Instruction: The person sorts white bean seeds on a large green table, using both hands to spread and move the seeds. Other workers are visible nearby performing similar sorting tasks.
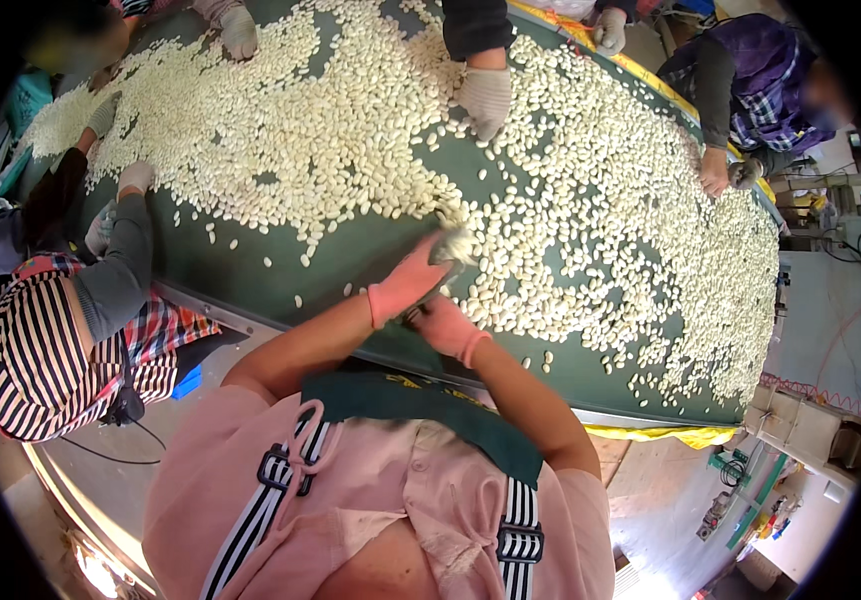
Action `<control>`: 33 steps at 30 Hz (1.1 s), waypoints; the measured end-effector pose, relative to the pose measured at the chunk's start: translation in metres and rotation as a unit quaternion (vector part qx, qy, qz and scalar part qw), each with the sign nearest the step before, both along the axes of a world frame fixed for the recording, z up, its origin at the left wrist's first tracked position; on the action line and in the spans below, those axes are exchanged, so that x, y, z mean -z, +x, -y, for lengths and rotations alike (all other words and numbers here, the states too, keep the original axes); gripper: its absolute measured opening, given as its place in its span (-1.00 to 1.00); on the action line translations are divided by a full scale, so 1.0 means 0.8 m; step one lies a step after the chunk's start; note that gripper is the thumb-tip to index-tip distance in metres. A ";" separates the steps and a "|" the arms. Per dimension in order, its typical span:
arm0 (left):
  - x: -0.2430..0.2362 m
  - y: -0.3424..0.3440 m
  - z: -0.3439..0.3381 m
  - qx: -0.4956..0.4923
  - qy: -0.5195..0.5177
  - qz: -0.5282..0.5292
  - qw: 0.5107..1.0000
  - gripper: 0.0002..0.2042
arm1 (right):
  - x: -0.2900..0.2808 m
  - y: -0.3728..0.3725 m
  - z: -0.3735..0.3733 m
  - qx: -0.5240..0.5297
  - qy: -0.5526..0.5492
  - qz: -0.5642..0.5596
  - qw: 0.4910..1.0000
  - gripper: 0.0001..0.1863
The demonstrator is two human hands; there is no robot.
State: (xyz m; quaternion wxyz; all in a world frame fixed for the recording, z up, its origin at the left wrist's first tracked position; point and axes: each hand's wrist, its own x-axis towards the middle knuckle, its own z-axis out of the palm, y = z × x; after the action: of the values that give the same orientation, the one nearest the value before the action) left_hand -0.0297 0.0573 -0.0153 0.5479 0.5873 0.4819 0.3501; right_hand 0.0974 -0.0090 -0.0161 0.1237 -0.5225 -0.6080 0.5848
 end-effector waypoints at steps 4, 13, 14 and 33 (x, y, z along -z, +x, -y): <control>-0.034 -0.028 -0.076 -0.034 0.138 -0.146 0.979 -0.58 | 0.040 0.055 -0.048 0.094 0.234 0.229 0.940 -0.65; -0.005 0.049 -0.157 0.025 -0.112 0.054 0.992 -0.40 | 0.029 0.096 -0.073 0.383 0.252 0.372 0.807 -0.59; -0.018 0.036 -0.174 0.036 -0.132 -0.005 0.991 -0.48 | 0.035 0.104 -0.070 0.377 0.207 0.395 0.812 -0.60; -0.048 -0.063 -0.313 0.053 -0.194 0.048 0.978 -0.53 | 0.023 0.094 -0.090 0.416 0.263 0.351 0.797 -0.73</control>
State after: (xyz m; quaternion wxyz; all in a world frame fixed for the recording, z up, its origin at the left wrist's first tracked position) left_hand -0.0799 0.3078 0.0228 0.6918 0.4771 0.4821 0.2475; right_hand 0.1726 0.0633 -0.0348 0.2655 -0.8419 -0.4645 0.0707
